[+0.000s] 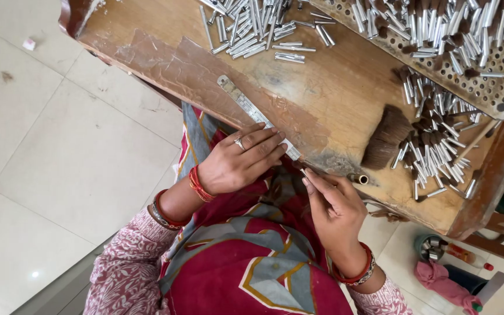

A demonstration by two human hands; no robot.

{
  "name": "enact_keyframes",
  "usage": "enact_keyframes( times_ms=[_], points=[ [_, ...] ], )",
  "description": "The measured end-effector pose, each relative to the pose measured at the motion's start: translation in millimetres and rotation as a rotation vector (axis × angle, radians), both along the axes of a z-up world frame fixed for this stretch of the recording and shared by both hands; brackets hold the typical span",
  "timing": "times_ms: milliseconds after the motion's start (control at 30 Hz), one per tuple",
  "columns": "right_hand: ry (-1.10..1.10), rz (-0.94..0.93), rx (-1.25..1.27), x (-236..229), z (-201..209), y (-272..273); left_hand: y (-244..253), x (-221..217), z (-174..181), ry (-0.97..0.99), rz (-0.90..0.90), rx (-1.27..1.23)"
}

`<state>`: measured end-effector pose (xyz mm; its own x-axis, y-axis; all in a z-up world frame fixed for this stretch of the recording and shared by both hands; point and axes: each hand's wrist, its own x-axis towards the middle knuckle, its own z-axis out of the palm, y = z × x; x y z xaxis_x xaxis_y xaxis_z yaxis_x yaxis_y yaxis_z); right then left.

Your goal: The person sits at a table and assembles small metal parts by hand. They pick up a metal tube and a small cylindrical piece, fit them together, and place the assembled unit on the table. The person repeats this process with multiple parts from a pile on the table.

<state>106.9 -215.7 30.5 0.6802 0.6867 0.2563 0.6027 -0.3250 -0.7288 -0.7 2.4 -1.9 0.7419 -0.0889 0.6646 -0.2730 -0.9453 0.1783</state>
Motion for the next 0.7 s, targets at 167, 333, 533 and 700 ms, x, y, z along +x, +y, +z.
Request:
enact_keyframes(
  times_ms=[167,333,533,700],
  points=[
    [-0.05,0.016,-0.008,2,-3,9,4,-2,-4,0.042,0.034,-0.01],
    [-0.071,0.051,-0.014,3,-2,12,5,-2,-6,0.052,0.021,-0.03],
    [-0.075,0.05,-0.044,3,2,16,6,-2,-7,0.055,0.016,-0.049],
    [-0.052,0.05,-0.084,4,5,16,5,-2,-8,0.047,0.02,-0.053]
  ],
)
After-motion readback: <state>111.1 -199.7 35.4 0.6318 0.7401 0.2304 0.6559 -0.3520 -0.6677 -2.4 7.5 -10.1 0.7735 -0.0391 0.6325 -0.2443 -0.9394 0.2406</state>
